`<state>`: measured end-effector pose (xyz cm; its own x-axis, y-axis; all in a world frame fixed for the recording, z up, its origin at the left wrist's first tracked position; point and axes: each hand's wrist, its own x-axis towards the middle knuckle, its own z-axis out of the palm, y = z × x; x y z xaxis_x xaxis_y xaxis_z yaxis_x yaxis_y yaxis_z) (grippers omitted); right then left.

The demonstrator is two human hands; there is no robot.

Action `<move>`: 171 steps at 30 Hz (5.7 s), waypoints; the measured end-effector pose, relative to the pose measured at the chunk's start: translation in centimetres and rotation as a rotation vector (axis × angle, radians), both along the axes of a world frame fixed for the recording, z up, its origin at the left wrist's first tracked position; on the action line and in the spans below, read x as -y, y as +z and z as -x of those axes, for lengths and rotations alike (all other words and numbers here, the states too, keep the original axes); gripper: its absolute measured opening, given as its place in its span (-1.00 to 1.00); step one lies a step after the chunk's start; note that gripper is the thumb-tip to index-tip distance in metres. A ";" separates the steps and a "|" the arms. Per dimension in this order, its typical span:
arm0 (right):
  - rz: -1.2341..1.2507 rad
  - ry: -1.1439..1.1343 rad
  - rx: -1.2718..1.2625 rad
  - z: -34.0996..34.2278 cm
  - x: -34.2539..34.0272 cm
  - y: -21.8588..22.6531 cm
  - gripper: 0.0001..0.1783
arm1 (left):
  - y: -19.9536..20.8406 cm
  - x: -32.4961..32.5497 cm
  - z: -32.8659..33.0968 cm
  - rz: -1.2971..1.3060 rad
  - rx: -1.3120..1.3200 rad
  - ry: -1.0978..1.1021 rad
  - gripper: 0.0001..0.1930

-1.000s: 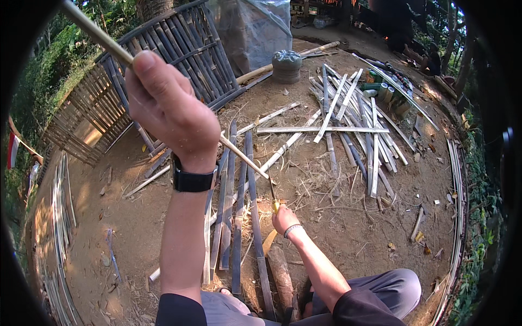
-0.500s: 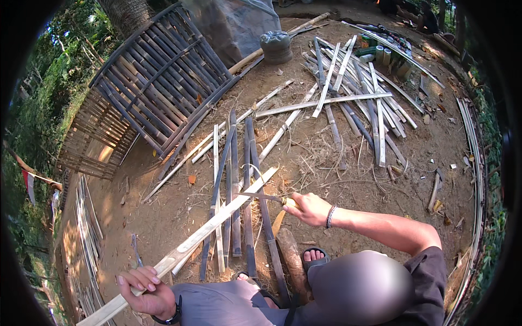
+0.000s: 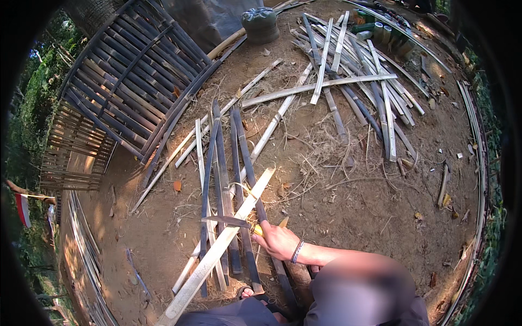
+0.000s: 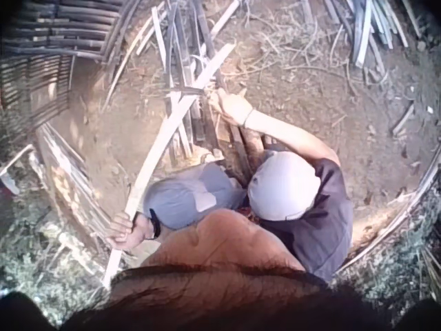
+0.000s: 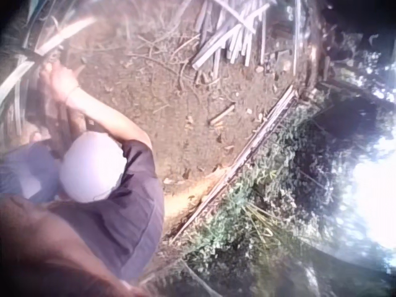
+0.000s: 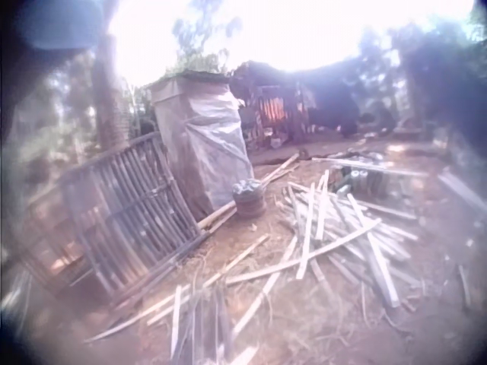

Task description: The person shaves bamboo strips using a knife. They scrape the surface of multiple strips to remove the outer layer while sitting in an outdoor workspace.

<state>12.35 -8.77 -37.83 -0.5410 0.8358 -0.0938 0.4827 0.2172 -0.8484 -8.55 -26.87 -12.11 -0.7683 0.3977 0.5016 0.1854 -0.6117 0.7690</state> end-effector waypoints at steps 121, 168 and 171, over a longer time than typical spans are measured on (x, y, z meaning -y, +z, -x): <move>0.000 -0.157 0.302 -6.0 0.9 -5.5 -0.58 | 2.3 1.4 3.2 -0.017 0.075 -0.201 -0.57; -0.003 -0.100 0.345 -7.5 1.1 -4.6 -0.66 | 2.4 2.1 2.6 -0.005 0.040 -0.284 -0.61; -0.020 -0.156 0.367 -7.6 0.5 -8.2 -0.63 | 2.5 1.8 2.7 0.006 0.046 -0.302 -0.60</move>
<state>19.94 -9.30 -45.98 -0.3405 0.9090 -0.2403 0.7816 0.1315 -0.6098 -11.21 -28.64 -9.65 -0.6364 0.6145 0.4663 -0.0395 -0.6297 0.7759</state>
